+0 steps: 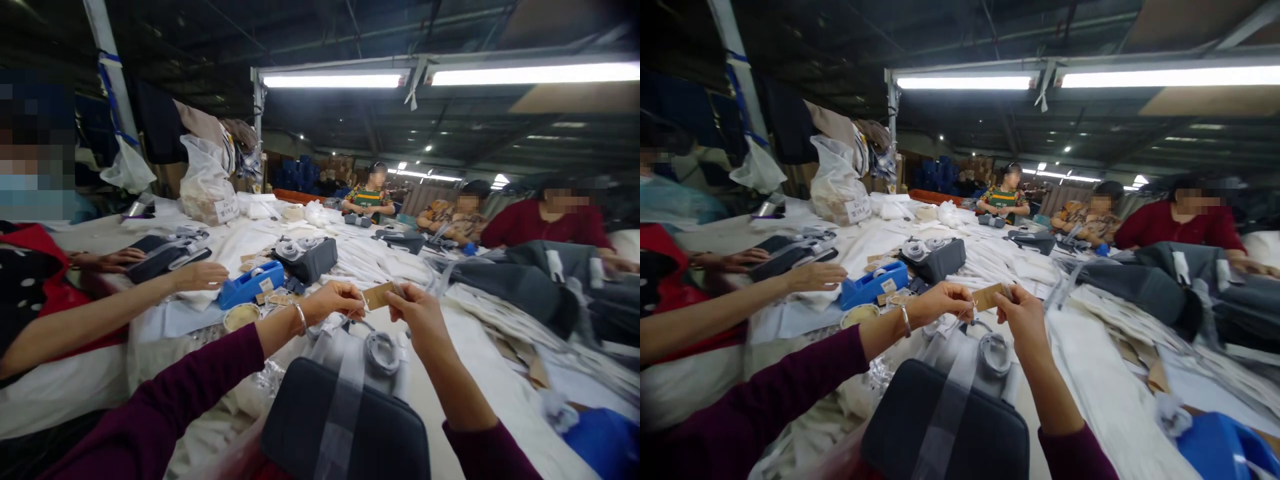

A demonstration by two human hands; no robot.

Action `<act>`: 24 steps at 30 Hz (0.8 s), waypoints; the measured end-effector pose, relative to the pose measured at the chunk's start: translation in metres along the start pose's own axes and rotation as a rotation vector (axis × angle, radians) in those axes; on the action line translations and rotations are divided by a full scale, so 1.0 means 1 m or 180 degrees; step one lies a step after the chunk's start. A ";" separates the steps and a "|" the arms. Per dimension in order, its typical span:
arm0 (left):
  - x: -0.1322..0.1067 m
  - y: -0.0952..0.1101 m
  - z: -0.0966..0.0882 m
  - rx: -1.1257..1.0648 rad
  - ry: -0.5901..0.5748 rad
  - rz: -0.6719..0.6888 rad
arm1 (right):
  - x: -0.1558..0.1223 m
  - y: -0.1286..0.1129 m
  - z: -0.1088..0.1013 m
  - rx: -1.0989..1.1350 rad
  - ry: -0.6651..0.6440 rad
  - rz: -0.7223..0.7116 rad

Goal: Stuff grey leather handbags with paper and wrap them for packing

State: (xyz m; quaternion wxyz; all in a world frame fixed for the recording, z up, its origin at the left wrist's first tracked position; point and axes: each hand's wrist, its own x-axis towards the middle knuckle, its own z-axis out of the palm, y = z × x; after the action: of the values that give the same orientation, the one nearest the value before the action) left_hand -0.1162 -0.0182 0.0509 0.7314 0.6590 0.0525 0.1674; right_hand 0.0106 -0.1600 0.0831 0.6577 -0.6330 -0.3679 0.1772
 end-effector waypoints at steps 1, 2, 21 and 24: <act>-0.001 -0.002 0.006 -0.0080 0.0020 -0.0024 | -0.007 0.003 -0.008 0.0116 0.0065 0.0064; -0.002 -0.003 0.012 -0.0150 0.0018 -0.0046 | -0.014 0.007 -0.016 0.0246 0.0127 0.0127; 0.026 0.020 0.132 0.1506 -0.1053 0.0296 | -0.096 0.027 -0.059 0.0964 -0.0941 0.0204; 0.041 0.018 0.124 0.1901 -0.0489 0.0605 | -0.085 0.034 -0.050 0.1006 -0.0974 0.0503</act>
State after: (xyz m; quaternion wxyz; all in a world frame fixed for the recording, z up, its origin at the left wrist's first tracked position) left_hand -0.0441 -0.1215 0.0896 0.4886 0.8571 -0.0178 0.1619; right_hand -0.0023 -0.2499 0.0315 0.6693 -0.5147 -0.3804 0.3774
